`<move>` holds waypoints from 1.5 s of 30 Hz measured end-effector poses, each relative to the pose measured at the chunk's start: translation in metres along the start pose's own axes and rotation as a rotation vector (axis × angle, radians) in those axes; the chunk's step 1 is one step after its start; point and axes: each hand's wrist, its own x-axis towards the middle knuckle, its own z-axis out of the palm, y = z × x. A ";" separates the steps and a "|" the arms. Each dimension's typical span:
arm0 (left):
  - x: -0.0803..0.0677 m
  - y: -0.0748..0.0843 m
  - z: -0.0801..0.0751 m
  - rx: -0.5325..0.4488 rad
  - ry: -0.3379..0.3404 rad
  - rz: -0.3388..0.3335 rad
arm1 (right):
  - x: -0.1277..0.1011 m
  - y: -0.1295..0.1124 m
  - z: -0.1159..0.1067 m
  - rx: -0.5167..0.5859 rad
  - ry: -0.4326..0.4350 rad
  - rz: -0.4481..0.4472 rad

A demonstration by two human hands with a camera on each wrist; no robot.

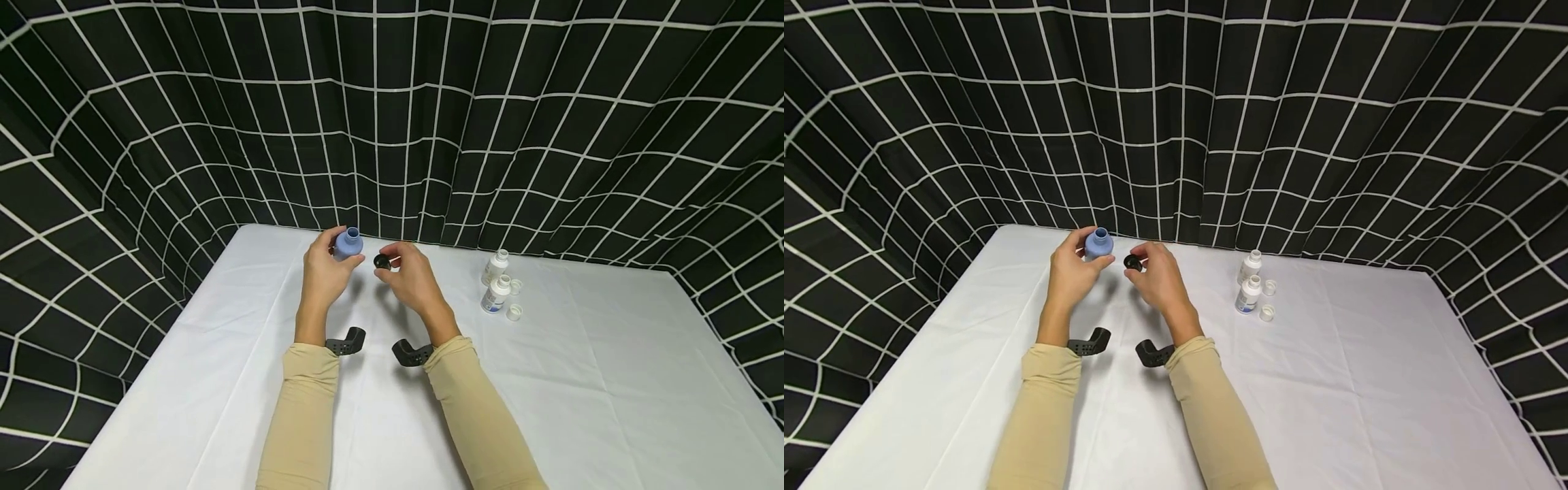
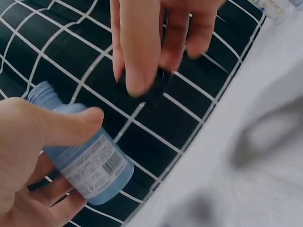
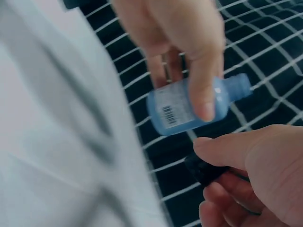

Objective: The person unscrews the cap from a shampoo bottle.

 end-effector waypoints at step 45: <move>0.003 -0.046 0.008 -0.020 0.094 -0.263 | 0.011 0.034 0.059 -0.043 -0.124 0.122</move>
